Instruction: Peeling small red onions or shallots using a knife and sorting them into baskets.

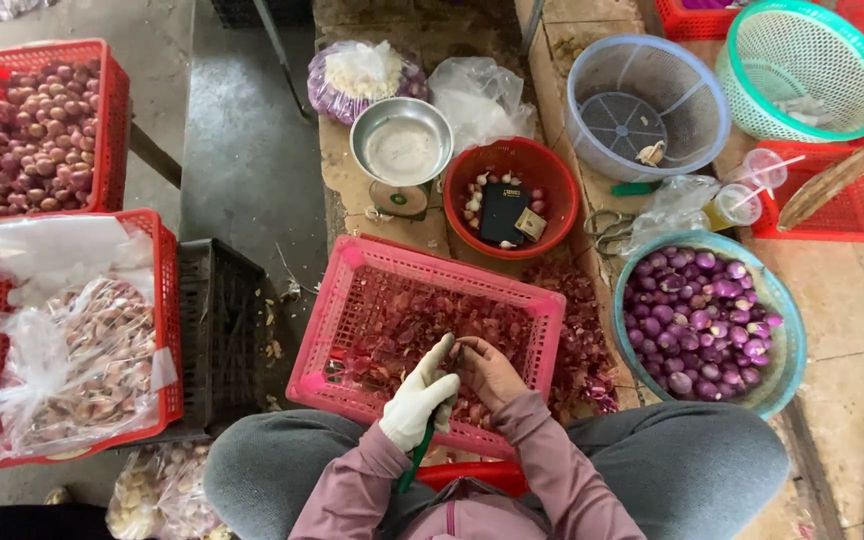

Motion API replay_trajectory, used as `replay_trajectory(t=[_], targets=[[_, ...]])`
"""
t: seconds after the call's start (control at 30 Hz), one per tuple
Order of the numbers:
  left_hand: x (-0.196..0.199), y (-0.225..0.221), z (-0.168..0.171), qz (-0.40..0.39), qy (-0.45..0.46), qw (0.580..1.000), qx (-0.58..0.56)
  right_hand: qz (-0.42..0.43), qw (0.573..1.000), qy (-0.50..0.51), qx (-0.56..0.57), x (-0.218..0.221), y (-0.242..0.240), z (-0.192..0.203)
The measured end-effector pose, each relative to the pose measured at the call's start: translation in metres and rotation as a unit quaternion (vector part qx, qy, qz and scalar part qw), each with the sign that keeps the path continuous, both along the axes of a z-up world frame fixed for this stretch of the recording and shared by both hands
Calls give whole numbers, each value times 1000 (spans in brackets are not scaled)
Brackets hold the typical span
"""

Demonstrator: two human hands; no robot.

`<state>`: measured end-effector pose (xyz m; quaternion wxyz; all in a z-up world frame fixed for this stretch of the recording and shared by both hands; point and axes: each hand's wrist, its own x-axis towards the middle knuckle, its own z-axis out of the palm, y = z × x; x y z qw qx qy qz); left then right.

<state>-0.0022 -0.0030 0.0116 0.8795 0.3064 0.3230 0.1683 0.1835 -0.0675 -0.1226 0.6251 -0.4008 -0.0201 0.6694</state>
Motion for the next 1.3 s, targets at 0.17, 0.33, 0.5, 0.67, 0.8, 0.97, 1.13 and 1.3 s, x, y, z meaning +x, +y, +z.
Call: replay_trajectory(t=[0.17,0.33,0.5,0.67,0.8,0.97,1.13,1.3], targets=[[0,-3,2,-1,21,999,38,-16,1000,-20,-3,-9,-3,27],[4,-9,-21,57,45,993,95,-41,999,-3,-8,-12,-5,20],[6,-6,-15,118,52,992,20,-28,1000,-9,-6,-16,-1,28],[-7,4,-26,86,-81,986,-121,39,996,67,39,-8,-1,31],[-6,3,-11,60,-25,998,12,47,999,6,14,-11,0,39],[0,7,-4,92,42,994,31,37,997,53,30,-7,-2,29],[-5,10,-13,125,38,991,20,33,996,59,51,-6,-1,45],[-6,2,21,-24,23,997,75,-25,999,17,14,-8,2,35]])
